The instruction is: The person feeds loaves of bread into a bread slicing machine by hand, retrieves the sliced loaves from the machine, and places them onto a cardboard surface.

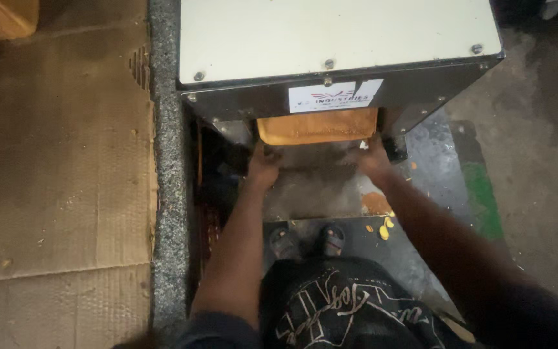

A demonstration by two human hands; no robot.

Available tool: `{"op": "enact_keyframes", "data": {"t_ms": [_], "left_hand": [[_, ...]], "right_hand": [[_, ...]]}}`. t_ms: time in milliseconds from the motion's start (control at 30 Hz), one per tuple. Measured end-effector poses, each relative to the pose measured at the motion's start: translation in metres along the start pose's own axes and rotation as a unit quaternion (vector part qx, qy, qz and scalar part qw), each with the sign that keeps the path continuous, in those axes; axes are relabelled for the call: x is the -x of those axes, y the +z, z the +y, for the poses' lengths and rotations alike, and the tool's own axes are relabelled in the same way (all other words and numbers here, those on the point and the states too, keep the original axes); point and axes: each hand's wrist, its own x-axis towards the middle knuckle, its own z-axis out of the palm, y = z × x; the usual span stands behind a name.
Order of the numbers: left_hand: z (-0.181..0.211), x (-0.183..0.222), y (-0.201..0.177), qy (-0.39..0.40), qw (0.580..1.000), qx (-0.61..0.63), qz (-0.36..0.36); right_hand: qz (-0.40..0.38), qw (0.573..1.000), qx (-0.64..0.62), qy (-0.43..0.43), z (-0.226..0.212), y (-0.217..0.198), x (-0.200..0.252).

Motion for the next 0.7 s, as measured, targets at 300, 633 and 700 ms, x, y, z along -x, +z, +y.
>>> {"op": "enact_keyframes", "data": {"t_ms": [300,633,700], "left_hand": [[-0.030,-0.028,0.009,0.099,0.992,-0.073,0.028],[-0.056,-0.040,0.015,0.087,0.996,-0.022,-0.001],[-0.070,-0.050,0.022,0.106,0.994,-0.033,0.000]], "right_hand": [[-0.011,0.978,0.185,0.097,0.009,-0.013,-0.008],[-0.035,0.974,0.218,0.053,0.032,-0.022,-0.017],[-0.009,0.967,0.237,0.095,0.023,-0.015,-0.015]]}}
